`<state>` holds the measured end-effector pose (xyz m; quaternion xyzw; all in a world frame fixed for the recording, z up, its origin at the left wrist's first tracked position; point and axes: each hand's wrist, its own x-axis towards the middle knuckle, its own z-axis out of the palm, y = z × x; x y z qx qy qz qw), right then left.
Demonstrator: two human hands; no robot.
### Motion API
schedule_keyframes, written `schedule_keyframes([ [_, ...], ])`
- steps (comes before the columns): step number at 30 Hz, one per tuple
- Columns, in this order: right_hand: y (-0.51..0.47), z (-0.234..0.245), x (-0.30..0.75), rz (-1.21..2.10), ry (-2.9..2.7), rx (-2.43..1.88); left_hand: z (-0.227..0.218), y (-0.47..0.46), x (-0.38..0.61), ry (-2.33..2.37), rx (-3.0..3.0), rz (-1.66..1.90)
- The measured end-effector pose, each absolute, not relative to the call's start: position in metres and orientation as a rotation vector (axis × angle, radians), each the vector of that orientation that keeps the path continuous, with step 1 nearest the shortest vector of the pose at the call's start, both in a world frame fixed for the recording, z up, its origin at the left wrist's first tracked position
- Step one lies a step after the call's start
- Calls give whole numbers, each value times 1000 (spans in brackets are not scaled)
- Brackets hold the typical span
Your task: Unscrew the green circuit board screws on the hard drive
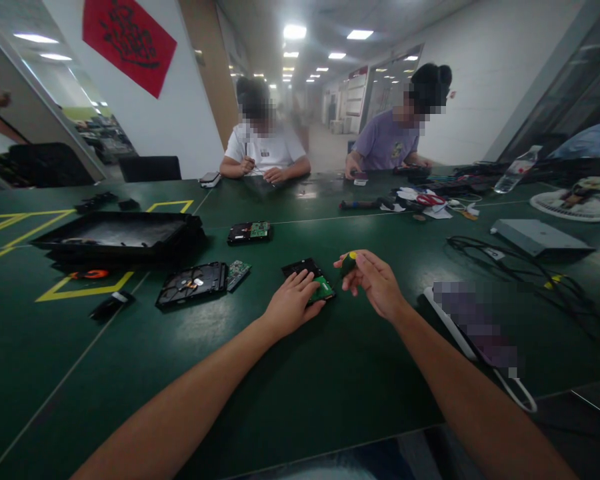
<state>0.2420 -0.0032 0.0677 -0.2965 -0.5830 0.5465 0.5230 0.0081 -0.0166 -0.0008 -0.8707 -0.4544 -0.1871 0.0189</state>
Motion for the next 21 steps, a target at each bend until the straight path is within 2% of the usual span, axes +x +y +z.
schedule_keyframes([
  [21,-3,66,243,1271,-1408,-730,-2,-16,8,-1424,-2718,-590],
])
